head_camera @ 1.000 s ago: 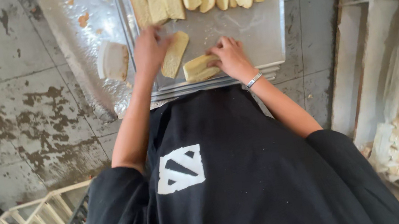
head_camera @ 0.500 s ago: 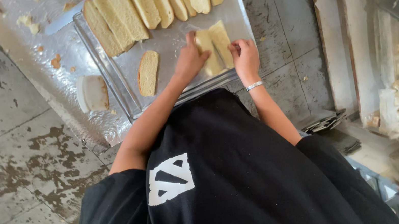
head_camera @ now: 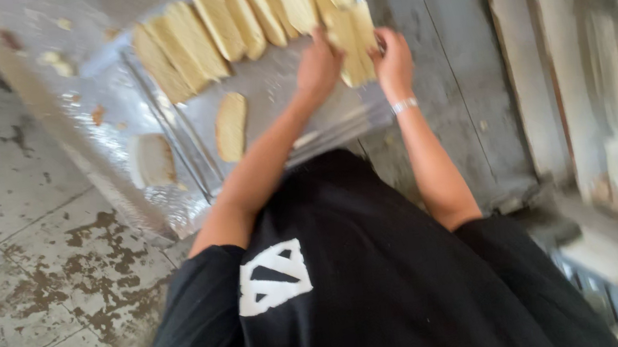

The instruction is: The person picks up individual bread rolls from a large pile and arranges them side-by-side on a metal tray.

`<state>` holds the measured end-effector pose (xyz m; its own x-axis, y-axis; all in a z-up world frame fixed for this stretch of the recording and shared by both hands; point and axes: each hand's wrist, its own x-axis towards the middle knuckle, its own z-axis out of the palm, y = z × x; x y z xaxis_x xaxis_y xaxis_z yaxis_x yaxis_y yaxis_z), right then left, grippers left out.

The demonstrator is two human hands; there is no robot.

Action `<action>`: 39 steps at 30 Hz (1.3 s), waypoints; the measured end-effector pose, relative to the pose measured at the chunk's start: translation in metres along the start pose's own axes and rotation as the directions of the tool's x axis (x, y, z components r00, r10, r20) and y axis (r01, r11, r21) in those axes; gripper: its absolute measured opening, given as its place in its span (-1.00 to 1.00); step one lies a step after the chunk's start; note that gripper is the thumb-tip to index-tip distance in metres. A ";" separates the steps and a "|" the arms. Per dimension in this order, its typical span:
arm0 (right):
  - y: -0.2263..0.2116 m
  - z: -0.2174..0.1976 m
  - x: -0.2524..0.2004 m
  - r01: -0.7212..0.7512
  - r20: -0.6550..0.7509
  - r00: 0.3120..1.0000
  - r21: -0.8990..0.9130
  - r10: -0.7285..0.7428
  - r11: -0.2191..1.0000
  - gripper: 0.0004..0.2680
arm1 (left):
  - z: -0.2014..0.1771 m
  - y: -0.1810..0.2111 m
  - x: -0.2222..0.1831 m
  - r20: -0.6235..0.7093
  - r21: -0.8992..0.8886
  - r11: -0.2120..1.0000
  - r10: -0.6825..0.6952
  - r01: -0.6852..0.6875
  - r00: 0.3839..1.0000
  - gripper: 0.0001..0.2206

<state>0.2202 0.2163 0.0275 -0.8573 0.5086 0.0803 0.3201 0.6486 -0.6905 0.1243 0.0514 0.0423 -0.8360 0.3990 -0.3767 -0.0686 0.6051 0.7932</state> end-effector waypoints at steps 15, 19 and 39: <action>-0.064 0.047 -0.019 0.382 0.326 0.908 -0.394 -0.262 0.836 -0.47 | -0.149 -0.109 -0.148 -0.352 0.383 0.914 0.011 0.134 0.936 -0.38; -0.063 0.042 -0.014 0.325 0.302 0.924 -0.293 -0.236 0.899 -0.54 | -0.122 -0.109 -0.112 -0.164 -0.029 0.997 -0.079 0.075 0.983 -0.53; -0.097 0.034 0.001 0.305 -0.072 0.949 -0.017 -0.306 0.952 -0.75 | -0.115 -0.042 -0.061 -0.382 -0.084 0.983 0.120 -0.164 0.916 -0.84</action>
<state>0.1740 0.1343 0.0702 -0.8829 0.3251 0.3388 0.0499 0.7824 -0.6208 0.1153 -0.0774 0.0865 -0.9822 0.1756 -0.0671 0.0241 0.4717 0.8815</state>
